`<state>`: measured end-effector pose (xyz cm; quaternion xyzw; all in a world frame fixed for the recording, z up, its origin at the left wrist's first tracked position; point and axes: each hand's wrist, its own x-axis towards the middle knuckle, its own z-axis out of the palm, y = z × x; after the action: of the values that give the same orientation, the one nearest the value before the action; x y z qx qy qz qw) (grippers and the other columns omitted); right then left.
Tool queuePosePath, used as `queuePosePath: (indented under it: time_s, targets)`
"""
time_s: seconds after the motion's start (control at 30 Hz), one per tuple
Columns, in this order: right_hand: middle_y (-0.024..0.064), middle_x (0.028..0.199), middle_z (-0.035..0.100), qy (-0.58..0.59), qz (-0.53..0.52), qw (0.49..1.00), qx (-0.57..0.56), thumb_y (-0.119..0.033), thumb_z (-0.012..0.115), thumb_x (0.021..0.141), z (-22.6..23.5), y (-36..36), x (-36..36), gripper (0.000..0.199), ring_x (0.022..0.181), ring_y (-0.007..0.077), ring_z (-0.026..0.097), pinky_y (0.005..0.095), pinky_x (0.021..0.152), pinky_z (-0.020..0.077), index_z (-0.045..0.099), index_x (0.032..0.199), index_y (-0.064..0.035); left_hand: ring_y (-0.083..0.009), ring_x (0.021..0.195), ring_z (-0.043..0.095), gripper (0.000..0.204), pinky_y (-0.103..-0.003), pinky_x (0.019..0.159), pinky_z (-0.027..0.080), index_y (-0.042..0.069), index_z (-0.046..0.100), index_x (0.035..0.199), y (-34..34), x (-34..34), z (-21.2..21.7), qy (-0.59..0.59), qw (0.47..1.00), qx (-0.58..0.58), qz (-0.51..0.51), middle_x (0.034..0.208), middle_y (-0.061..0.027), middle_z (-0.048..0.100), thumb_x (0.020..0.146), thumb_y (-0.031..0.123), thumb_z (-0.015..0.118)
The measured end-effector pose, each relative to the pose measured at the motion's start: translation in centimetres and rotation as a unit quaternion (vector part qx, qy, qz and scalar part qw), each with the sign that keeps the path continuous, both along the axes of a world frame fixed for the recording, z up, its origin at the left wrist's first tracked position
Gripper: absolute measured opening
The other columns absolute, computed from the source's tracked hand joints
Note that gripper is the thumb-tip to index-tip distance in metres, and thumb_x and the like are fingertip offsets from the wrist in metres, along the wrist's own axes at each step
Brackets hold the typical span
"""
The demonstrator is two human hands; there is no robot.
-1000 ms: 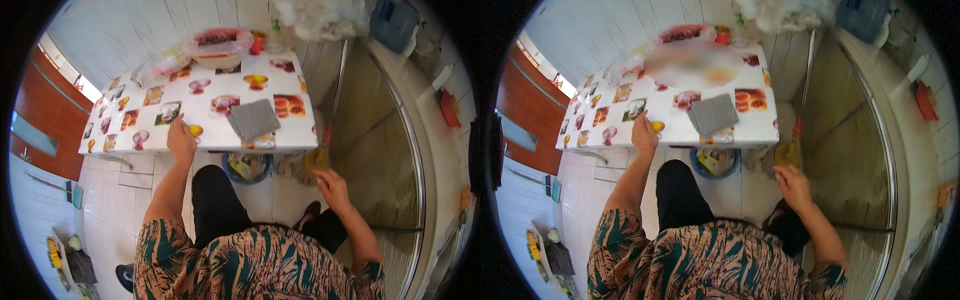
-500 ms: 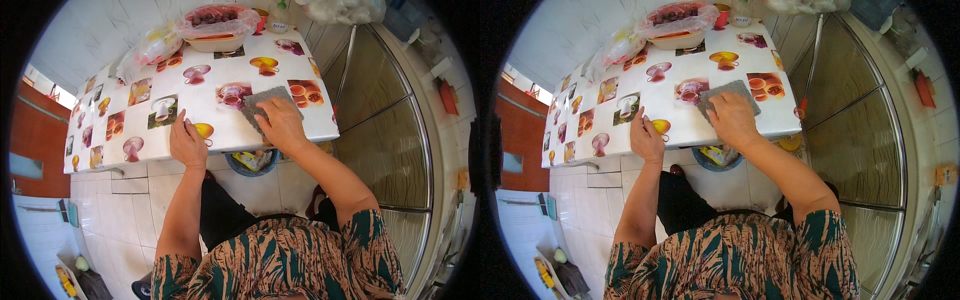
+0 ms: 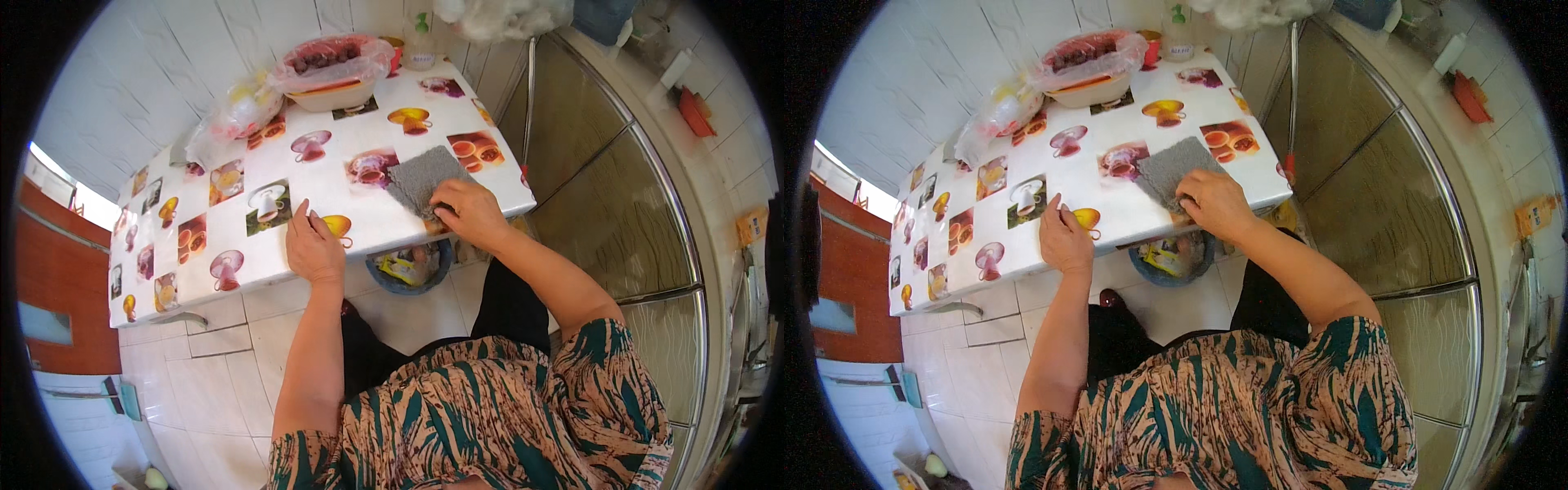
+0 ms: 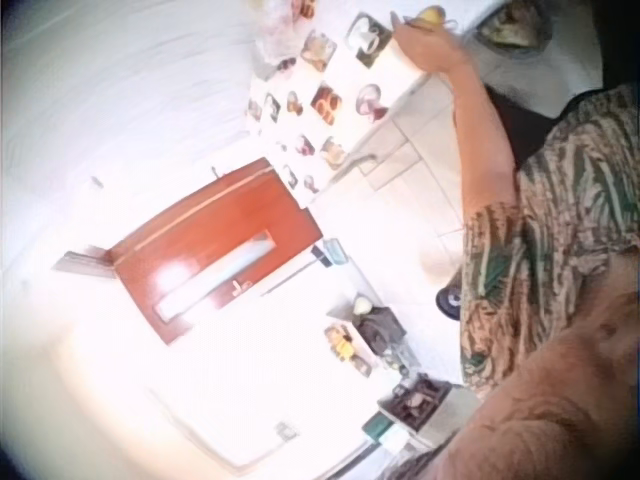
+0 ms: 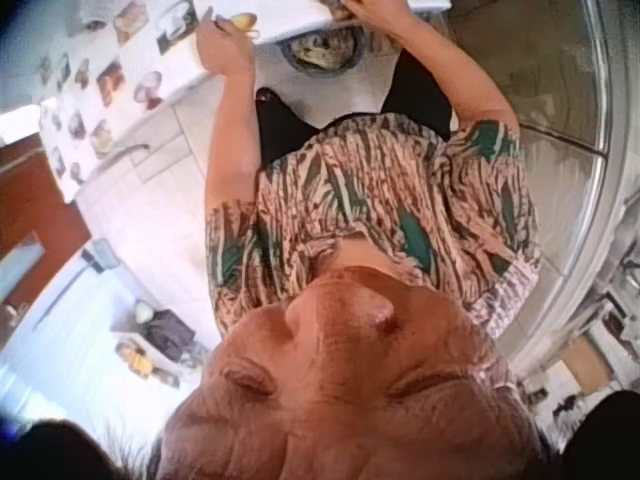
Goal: The person wipes the surface of a table with a gray cloth, moving a bowl of grapes and a plastic bottle aside. They wipe the center and edges of the table before resting their hands in their lap.
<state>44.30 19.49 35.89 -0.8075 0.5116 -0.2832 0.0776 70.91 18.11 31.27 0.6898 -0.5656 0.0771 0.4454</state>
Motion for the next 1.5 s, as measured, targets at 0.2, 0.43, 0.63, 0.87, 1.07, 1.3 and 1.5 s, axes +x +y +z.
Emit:
queuePosePath:
  time_s: [0.2,0.43,0.63,0.87,1.07,1.3,1.5]
  targets:
    - [0.0079,0.091,0.067,-0.013,-0.065,0.981,0.180,-0.018,0.062,0.079,2.3,-2.8,-0.4,0.015,0.080,0.0282,0.063,0.0381,0.070,0.0494,0.069,0.091,-0.0112,-0.0304,0.085,0.062,0.021,-0.042,0.073,0.049,0.013,0.064,0.110,-0.2,-0.3,-0.4,0.013,1.000,-0.006,0.001,0.092,-0.0089,0.064,0.090,0.015,0.057]
    - [0.0061,0.088,0.067,-0.258,0.020,0.952,0.163,-0.014,0.066,0.077,0.0,-2.6,-1.5,0.014,0.079,0.0243,0.063,0.0334,0.072,0.0490,0.068,0.090,-0.0089,-0.0286,0.083,0.063,0.019,-0.040,0.072,0.049,0.013,0.067,0.106,0.3,-0.2,0.0,-0.001,1.000,-0.015,0.023,0.093,-0.0073,0.067,0.090,0.015,0.057]
    - [0.0056,0.089,0.061,-0.027,0.054,0.995,0.075,-0.015,0.065,0.075,0.0,-1.7,-0.5,0.012,0.090,0.0261,0.059,0.0377,0.075,0.0496,0.063,0.085,-0.0092,-0.0283,0.083,0.063,0.018,-0.040,0.072,0.049,0.014,0.067,0.105,0.1,-0.2,0.1,-0.011,0.999,0.004,0.037,0.092,-0.0065,0.067,0.091,0.016,0.056]
    - [0.0064,0.093,0.060,0.093,0.106,0.989,0.041,-0.015,0.064,0.077,1.5,-1.8,-0.5,0.013,0.098,0.0279,0.057,0.0405,0.075,0.0496,0.062,0.088,-0.0097,-0.0272,0.083,0.063,0.018,-0.038,0.073,0.049,0.016,0.067,0.105,0.0,-0.4,-0.1,0.001,0.999,0.010,0.047,0.091,-0.0050,0.067,0.091,0.016,0.055]
    - [0.0072,0.084,0.065,-0.152,0.065,0.965,0.203,-0.017,0.063,0.083,0.2,-4.2,-2.3,0.014,0.080,0.0213,0.063,0.0347,0.070,0.0489,0.066,0.089,-0.0043,-0.0256,0.082,0.063,0.018,-0.037,0.071,0.049,0.015,0.067,0.105,0.0,-0.5,-0.4,0.007,0.999,0.000,0.038,0.089,-0.0046,0.066,0.091,0.015,0.056]
    - [-0.0026,0.084,0.063,-0.397,0.002,0.826,0.401,-0.013,0.064,0.086,0.0,-5.4,-3.8,0.011,0.074,0.0070,0.055,0.0226,0.070,0.0456,0.067,0.093,-0.0057,-0.0250,0.082,0.063,0.018,-0.037,0.071,0.049,0.016,0.068,0.104,0.2,-0.7,0.0,0.031,0.999,0.018,0.039,0.088,-0.0043,0.066,0.091,0.016,0.056]
    - [0.0020,0.084,0.065,-0.332,0.045,0.869,0.365,-0.011,0.070,0.080,0.1,-4.5,-2.8,0.012,0.077,0.0102,0.059,0.0243,0.069,0.0477,0.069,0.089,-0.0022,-0.0256,0.081,0.062,0.019,-0.037,0.071,0.048,0.015,0.067,0.106,0.2,-0.5,0.1,0.021,0.999,0.016,0.032,0.088,-0.0058,0.065,0.091,0.016,0.056]
